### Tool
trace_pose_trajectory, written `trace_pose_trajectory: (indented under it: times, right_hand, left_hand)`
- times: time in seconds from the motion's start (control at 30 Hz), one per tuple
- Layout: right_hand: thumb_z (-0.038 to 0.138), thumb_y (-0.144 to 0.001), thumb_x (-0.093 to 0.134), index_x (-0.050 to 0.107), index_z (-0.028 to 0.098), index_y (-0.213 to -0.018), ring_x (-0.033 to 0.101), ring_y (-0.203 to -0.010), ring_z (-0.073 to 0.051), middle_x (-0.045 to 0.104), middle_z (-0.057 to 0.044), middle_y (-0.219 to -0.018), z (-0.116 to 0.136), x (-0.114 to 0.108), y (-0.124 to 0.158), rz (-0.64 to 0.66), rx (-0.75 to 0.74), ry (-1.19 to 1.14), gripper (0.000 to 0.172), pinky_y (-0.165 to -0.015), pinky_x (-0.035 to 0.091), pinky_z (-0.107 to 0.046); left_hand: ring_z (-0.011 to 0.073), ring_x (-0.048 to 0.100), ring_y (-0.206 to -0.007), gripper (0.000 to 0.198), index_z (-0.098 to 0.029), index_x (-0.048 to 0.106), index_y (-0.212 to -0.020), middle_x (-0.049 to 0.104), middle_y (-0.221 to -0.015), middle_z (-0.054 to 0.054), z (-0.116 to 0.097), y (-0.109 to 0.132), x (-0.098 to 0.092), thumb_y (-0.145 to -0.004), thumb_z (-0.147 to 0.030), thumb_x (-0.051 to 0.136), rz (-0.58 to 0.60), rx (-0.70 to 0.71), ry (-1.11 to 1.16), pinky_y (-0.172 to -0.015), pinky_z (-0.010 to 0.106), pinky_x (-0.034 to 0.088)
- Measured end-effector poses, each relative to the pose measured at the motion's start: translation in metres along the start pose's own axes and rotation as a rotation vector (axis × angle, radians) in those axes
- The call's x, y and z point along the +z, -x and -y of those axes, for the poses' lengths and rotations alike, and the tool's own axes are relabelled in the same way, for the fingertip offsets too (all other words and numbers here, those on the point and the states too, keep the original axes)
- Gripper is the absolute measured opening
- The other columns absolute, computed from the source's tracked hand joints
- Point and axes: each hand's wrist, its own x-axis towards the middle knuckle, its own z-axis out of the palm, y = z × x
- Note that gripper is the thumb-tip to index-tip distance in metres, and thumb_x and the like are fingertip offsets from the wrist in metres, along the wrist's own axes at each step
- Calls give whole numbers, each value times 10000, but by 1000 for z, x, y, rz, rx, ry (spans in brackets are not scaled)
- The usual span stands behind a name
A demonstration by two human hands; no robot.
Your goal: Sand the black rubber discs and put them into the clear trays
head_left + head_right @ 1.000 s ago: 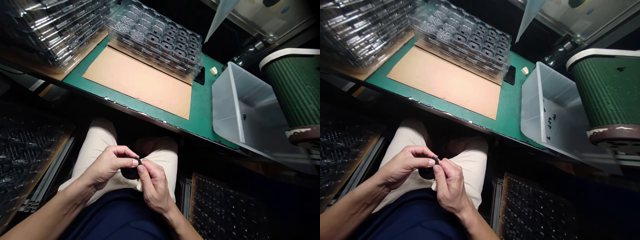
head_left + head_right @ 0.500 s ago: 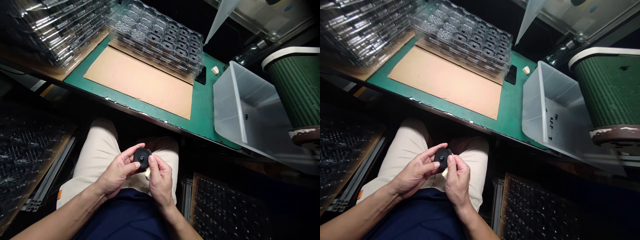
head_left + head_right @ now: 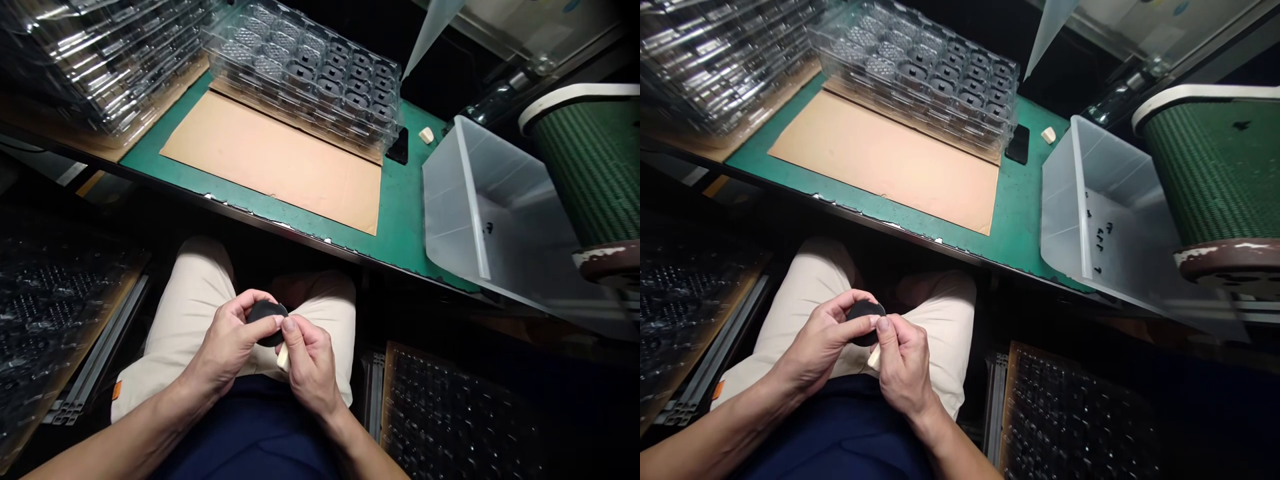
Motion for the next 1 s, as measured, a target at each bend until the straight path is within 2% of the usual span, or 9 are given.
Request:
trace_pose_trajectory:
  times: [0.17,0.27,0.4,0.53,0.63,0.73,0.83,0.9,1.0]
  right_hand:
    - [476,-1055,502,577,170,-707,448,-523,-84,550,15,-601,-3,-4,3,17,32,-76,469,-504,345,-226]
    - [497,-1043,521,572,171,-709,431,-511,-83,552,13,-595,-5,-6,3,10,81,-147,470,-498,340,-231]
    - [523,-1022,549,619,163,-759,428,-500,-86,539,17,-586,-12,-4,1,-67,154,-253,451,-482,335,-233]
    - [537,-996,586,631,162,-800,373,-487,-85,437,55,-539,-20,0,-4,-151,196,-345,426,-459,299,-232]
    - [534,-1004,574,617,163,-777,365,-502,-84,438,53,-548,-20,0,-6,-166,189,-325,437,-475,305,-235]
    - [524,-1021,544,600,163,-765,395,-550,-90,500,25,-619,-14,2,-4,-161,153,-277,447,-514,333,-240]
    - [516,-1057,451,598,167,-789,441,-621,-109,535,-1,-701,-6,5,0,-131,76,-237,464,-570,371,-251]
    - [490,-1061,431,570,178,-766,453,-637,-117,516,1,-705,-2,5,1,-111,-4,-170,451,-578,370,-258]
    - [423,-1023,519,533,195,-732,434,-606,-108,477,23,-683,2,-3,1,-116,-119,-19,370,-572,350,-266]
  left_hand:
    - [124,602,-611,199,-164,701,-745,670,-668,-11,-12,-7,-2,-722,-255,877,52,-120,103,-590,231,490]
    - [122,609,-622,209,-139,740,-746,691,-688,15,-12,-11,-5,-733,-286,888,91,-144,100,-576,217,475]
    - [152,663,-810,291,-160,797,-1057,770,-921,60,-1,-8,-1,-836,-349,808,83,-128,131,-729,232,519]
    - [182,671,-969,487,-206,668,-1382,780,-1032,55,13,0,7,-912,-322,715,40,-83,216,-934,282,502]
    - [206,667,-1066,571,-232,585,-1471,771,-1119,58,19,4,9,-916,-286,709,71,-28,225,-1017,308,474]
    - [237,638,-1204,620,-263,536,-1501,731,-1268,74,19,6,8,-913,-293,732,125,38,161,-1066,317,462]
    - [226,661,-1174,679,-306,507,-1505,727,-1272,60,18,7,7,-885,-323,783,117,54,60,-1019,286,503]
    - [183,691,-1049,643,-315,567,-1436,751,-1173,27,17,4,6,-848,-348,826,39,64,-14,-929,226,533]
    - [143,674,-877,565,-286,674,-1271,754,-983,-11,16,-2,6,-759,-364,899,-59,88,-84,-787,172,546]
